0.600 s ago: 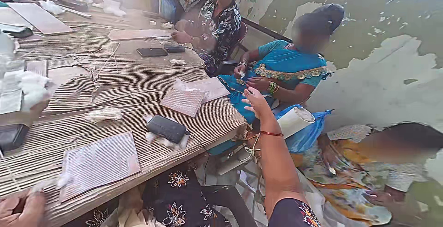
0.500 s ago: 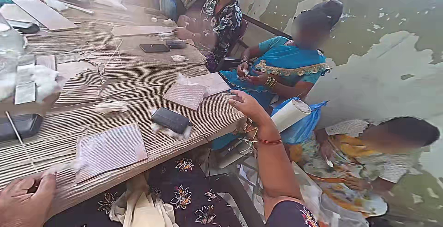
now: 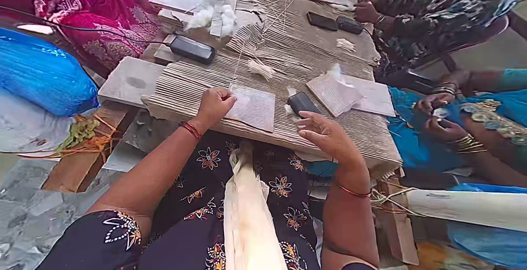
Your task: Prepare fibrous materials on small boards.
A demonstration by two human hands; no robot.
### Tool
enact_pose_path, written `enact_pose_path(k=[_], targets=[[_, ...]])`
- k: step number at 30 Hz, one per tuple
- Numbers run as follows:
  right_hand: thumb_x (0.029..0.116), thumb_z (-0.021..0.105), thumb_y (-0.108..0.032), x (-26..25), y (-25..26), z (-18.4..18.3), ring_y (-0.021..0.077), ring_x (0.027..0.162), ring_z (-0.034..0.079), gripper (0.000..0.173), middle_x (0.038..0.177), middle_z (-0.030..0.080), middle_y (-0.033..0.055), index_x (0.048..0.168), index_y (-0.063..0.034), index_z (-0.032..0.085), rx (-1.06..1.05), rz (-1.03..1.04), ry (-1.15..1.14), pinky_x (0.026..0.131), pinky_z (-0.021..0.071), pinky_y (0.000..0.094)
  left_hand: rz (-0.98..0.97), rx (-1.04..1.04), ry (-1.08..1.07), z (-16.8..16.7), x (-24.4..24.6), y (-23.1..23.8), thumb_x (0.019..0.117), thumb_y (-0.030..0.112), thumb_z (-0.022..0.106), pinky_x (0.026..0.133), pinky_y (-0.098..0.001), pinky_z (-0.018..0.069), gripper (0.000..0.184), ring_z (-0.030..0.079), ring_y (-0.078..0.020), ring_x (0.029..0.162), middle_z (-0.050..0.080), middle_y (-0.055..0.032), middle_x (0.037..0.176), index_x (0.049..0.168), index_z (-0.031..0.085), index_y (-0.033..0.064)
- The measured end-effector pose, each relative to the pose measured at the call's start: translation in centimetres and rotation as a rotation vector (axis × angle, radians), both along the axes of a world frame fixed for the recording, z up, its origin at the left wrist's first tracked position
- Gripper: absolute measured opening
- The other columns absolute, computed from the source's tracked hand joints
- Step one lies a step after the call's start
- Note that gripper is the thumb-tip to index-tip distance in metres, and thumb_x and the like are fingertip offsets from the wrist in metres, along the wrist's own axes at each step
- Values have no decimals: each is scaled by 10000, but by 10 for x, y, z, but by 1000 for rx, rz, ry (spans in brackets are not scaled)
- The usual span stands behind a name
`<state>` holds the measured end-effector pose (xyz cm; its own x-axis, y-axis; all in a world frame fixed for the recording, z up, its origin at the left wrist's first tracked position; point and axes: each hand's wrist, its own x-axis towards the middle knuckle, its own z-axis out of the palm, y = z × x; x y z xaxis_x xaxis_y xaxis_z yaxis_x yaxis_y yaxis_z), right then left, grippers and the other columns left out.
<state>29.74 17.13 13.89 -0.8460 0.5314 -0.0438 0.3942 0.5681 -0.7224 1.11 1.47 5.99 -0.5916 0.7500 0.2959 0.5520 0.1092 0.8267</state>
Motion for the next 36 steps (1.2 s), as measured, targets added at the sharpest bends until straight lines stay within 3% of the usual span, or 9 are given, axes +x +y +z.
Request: enact_pose_path(k=[3, 6, 10, 15, 21, 27, 31, 33, 36], targets=[[991, 669, -142, -55, 9, -13, 120, 869, 692, 400, 1114, 722, 106, 1355, -4, 579, -79, -60, 96, 773, 576, 306, -55, -126, -3, 13, -2, 13, 1005, 121, 612, 759, -459, 494, 234, 613, -236, 775, 667, -158, 826, 901, 718, -60], [1002, 651, -123, -106, 14, -38, 139, 815, 685, 301, 1067, 711, 132, 1261, 28, 625, -160, -176, 145, 729, 572, 317, -41, -240, -40, 10, -8, 25, 1017, 130, 605, 781, -506, 488, 244, 623, -281, 806, 667, -177, 835, 909, 718, -59], [985, 661, -100, -142, 12, -68, 215, 931, 703, 298, 1129, 711, 164, 1257, 21, 644, -147, -259, 130, 846, 568, 402, -8, -253, -41, -8, -15, 33, 997, 111, 634, 904, -524, 516, 204, 679, -315, 955, 716, -210, 997, 979, 742, -62], [994, 657, -159, -151, 13, -73, 252, 974, 696, 239, 1093, 730, 147, 1175, -12, 710, -27, -234, 40, 884, 539, 473, -118, -297, -2, -3, -22, 32, 943, 107, 703, 816, -495, 519, 159, 646, -276, 872, 691, -184, 958, 938, 741, -47], [991, 682, -240, -158, 3, -63, 283, 997, 670, 209, 1046, 710, 135, 1089, -78, 771, 83, -163, -153, 870, 512, 533, -112, -301, -91, -3, -31, 32, 1022, 145, 587, 665, -433, 458, 281, 569, -185, 696, 636, -100, 762, 825, 711, -13], [966, 691, -166, -175, -8, -60, 298, 975, 675, 141, 1023, 698, 137, 1059, -106, 778, 187, -169, -231, 831, 520, 532, -100, -401, -141, 2, -29, 34, 961, 169, 720, 683, -446, 485, 190, 592, -199, 702, 646, -91, 753, 859, 717, 8], [956, 680, -101, -178, -4, -63, 335, 1005, 671, 135, 1044, 693, 174, 1045, -70, 777, 271, -173, -160, 855, 523, 529, -27, -426, -31, 5, -16, 38, 903, 132, 762, 764, -516, 495, 208, 613, -318, 833, 630, -176, 852, 868, 666, -48], [952, 673, -82, -178, -3, -68, 343, 991, 674, 133, 1035, 695, 179, 1031, -60, 777, 309, -163, -125, 841, 527, 527, -3, -452, -21, 5, -11, 39, 900, 151, 774, 851, -528, 512, 257, 629, -352, 942, 632, -211, 967, 959, 669, -76], [938, 681, -79, -173, -3, -81, 349, 933, 681, 115, 970, 694, 184, 992, -41, 774, 388, -154, -4, 792, 534, 522, 12, -405, -53, 3, -12, 38, 906, 265, 759, 793, -502, 507, 354, 612, -316, 884, 614, -184, 949, 976, 678, -72]])
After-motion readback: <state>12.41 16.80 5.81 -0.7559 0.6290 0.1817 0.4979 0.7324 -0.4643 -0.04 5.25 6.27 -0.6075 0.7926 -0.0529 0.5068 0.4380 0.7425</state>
